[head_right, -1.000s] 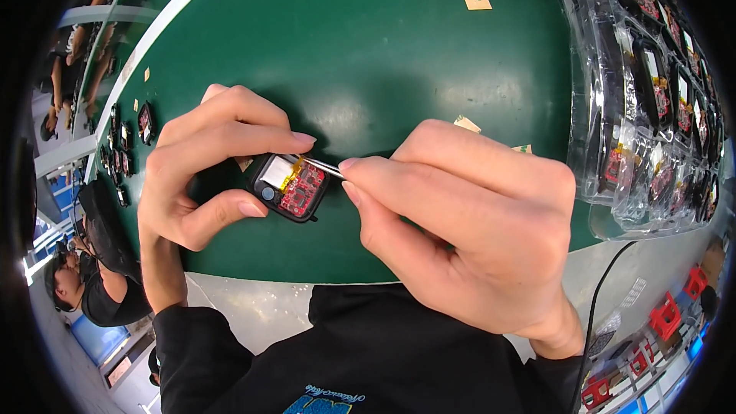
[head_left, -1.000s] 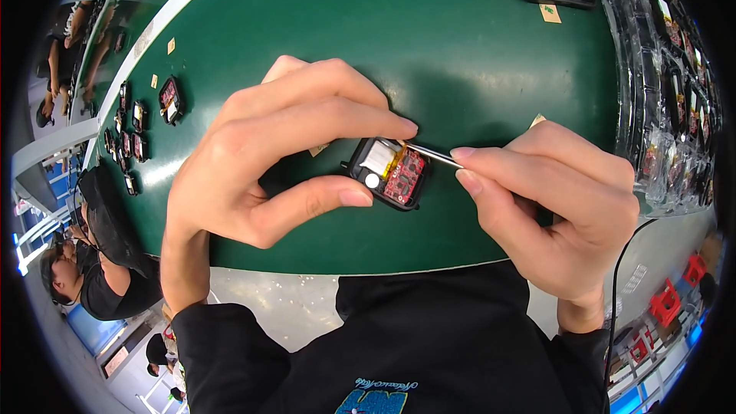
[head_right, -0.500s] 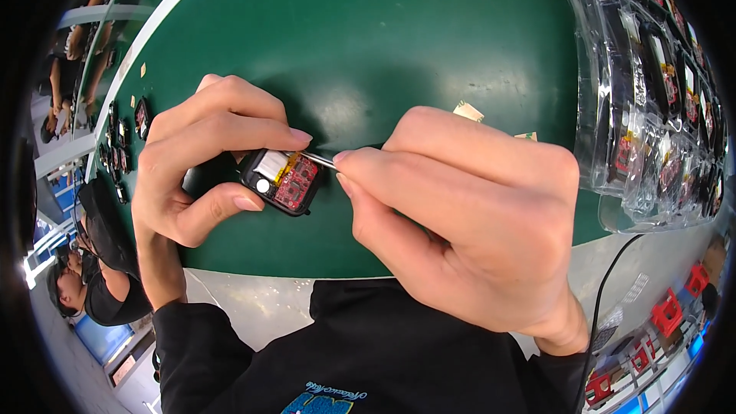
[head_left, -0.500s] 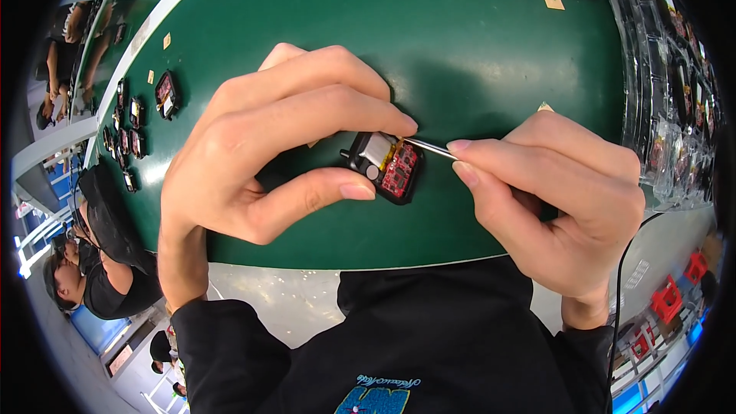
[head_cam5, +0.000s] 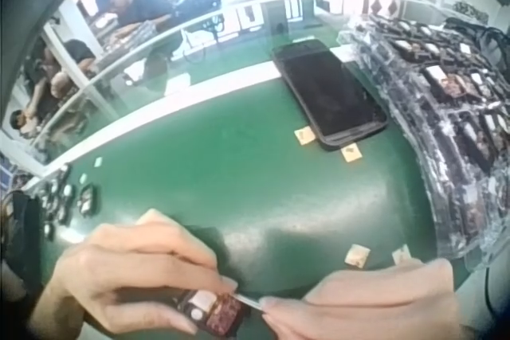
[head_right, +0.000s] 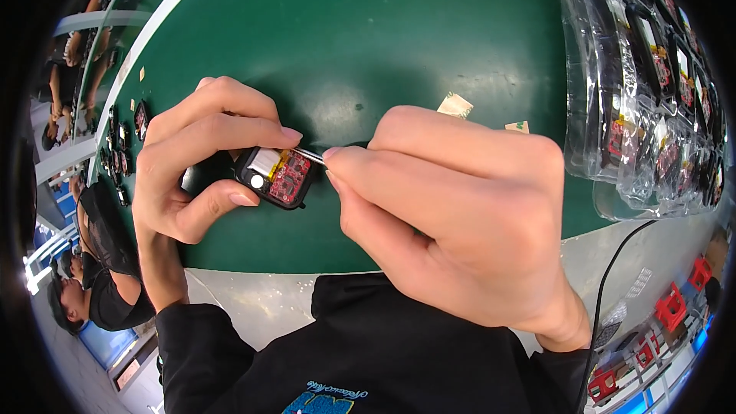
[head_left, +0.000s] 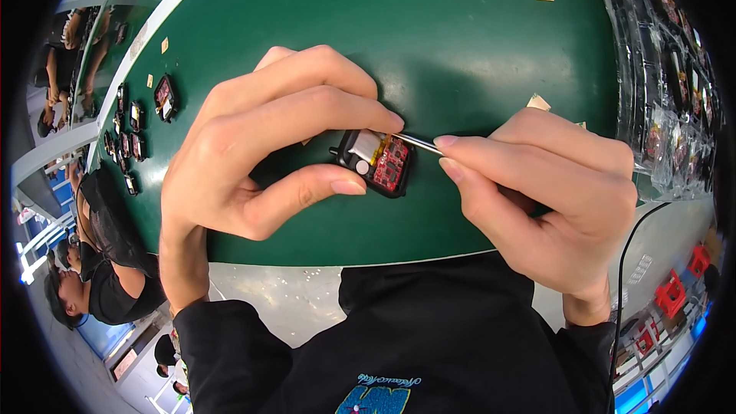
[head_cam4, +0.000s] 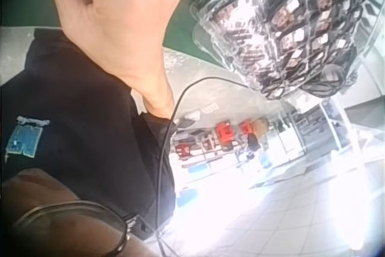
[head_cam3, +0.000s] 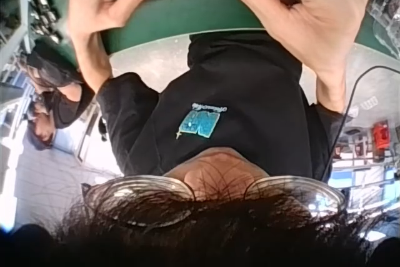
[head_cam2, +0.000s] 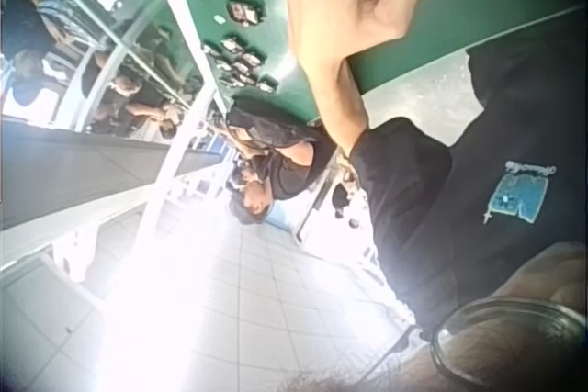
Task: Assembling the internal components of smartwatches at a factory workstation using tweezers.
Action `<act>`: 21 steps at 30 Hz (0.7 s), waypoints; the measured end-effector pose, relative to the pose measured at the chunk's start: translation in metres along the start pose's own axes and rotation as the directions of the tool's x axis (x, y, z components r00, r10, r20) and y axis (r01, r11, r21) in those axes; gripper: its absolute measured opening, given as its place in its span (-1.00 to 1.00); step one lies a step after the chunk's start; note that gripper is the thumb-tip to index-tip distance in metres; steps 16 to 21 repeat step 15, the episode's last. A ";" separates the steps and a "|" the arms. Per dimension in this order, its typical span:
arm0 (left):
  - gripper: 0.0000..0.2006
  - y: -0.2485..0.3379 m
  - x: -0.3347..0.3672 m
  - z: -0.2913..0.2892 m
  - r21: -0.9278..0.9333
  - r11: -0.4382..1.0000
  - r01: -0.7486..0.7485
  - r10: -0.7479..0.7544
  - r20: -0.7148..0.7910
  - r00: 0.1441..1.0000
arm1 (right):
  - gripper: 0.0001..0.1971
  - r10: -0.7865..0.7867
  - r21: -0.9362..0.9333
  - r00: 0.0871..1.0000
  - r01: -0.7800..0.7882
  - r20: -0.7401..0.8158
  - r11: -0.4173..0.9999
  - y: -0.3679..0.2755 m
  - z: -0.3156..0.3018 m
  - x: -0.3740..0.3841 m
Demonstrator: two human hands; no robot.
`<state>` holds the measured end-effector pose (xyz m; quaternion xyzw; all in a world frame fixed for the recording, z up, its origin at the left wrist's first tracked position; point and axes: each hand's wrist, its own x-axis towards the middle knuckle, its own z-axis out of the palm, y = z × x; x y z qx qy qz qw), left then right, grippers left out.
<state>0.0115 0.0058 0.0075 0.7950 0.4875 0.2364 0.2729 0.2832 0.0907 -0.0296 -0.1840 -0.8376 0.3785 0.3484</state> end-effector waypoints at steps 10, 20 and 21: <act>-0.48 0.001 -0.002 0.001 0.008 1.000 0.014 -0.014 -0.003 1.000 | -0.75 0.034 0.040 0.999 -0.033 -0.025 0.999 -0.002 -0.001 0.000; -0.46 0.004 0.000 -0.001 0.016 0.999 0.029 -0.029 0.002 1.000 | -0.75 0.031 0.016 0.999 -0.030 -0.028 0.999 -0.004 0.001 -0.001; -0.46 0.004 0.000 -0.001 0.016 0.999 0.029 -0.029 0.002 1.000 | -0.75 0.031 0.016 0.999 -0.030 -0.028 0.999 -0.004 0.001 -0.001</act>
